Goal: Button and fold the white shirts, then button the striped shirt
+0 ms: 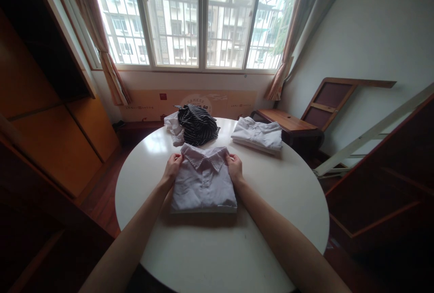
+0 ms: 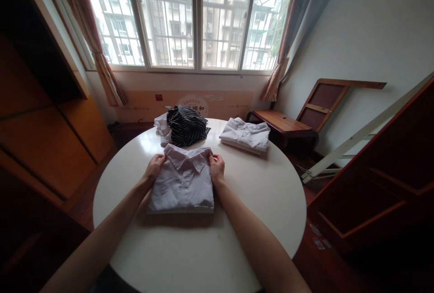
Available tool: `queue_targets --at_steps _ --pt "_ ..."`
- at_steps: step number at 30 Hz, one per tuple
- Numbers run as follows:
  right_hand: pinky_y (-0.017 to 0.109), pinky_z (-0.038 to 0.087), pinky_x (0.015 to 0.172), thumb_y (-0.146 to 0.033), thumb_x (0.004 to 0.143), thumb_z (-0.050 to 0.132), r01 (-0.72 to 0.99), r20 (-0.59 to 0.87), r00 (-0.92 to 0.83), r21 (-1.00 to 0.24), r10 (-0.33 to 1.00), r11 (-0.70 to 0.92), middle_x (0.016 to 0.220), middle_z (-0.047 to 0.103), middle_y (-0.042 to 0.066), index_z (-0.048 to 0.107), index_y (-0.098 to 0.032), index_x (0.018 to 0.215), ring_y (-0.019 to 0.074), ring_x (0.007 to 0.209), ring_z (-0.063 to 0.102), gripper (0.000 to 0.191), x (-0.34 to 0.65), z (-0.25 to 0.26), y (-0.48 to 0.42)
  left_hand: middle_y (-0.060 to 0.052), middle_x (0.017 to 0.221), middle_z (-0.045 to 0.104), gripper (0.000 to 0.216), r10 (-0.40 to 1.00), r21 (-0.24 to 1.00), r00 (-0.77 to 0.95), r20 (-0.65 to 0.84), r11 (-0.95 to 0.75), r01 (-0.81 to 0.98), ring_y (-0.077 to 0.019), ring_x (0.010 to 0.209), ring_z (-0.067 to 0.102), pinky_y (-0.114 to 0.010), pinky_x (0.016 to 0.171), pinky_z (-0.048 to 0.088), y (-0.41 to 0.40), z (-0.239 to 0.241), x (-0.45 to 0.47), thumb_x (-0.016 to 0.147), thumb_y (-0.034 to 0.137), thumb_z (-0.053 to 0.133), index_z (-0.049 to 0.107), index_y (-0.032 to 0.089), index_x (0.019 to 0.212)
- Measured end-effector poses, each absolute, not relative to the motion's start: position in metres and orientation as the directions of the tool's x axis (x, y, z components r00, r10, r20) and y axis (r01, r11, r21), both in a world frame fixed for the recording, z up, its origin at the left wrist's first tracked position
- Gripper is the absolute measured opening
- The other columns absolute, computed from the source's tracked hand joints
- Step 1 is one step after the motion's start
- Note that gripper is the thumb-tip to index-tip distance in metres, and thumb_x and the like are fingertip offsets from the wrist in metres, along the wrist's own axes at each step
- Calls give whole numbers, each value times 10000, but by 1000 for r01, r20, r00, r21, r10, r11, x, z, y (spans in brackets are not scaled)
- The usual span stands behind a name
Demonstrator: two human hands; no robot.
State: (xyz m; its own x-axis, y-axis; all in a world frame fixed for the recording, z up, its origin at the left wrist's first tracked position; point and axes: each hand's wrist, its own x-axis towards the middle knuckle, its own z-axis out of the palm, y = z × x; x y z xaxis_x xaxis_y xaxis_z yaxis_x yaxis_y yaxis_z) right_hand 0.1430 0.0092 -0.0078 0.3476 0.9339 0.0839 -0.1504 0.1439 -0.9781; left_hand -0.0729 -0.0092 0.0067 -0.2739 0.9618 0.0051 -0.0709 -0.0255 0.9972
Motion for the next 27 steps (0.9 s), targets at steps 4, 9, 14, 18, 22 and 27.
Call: queue_targets --at_steps 4,9,14,18,22,27 --pt "233 410 527 -408 582 632 -147 82 348 -979 934 140 569 595 -19 505 -168 683 118 531 527 290 143 -8 10 35 535 527 154 978 959 -179 -108 55 -279 -78 448 476 -179 452 376 -13 11 -73 654 247 614 505 142 685" --pt "236 410 528 -409 580 637 -166 68 344 -977 936 132 569 595 -15 504 -169 686 122 539 529 295 144 -7 8 4 575 577 61 976 820 55 -210 207 -534 -104 474 551 -210 486 456 -17 17 -77 742 168 532 540 124 783" --pt "232 405 524 -412 575 639 -185 57 327 -975 943 124 570 590 -19 499 -169 687 113 527 518 302 143 -6 7 -14 602 613 139 945 717 182 -271 324 -618 -110 481 574 -211 483 472 -18 19 -81 810 166 448 567 123 868" --pt "231 403 517 -421 568 641 -190 60 323 -973 944 127 568 591 -20 502 -169 686 112 521 517 311 142 -4 6 -25 587 623 179 930 671 233 -286 367 -643 -126 489 584 -230 500 481 -20 19 -82 828 201 427 582 116 849" --pt "228 400 507 -423 560 640 -223 46 306 -968 951 119 570 590 -22 497 -169 691 108 512 516 320 141 -5 6 -41 540 612 188 911 677 232 -341 409 -612 -155 479 583 -257 480 476 -18 16 -82 792 234 475 594 90 772" --pt "229 395 501 -426 557 637 -199 54 321 -972 946 123 564 588 -23 498 -170 692 110 510 510 322 142 -7 8 -9 526 603 145 977 805 -54 -207 139 -576 -138 481 579 -232 490 474 -17 15 -75 746 184 530 591 87 836"
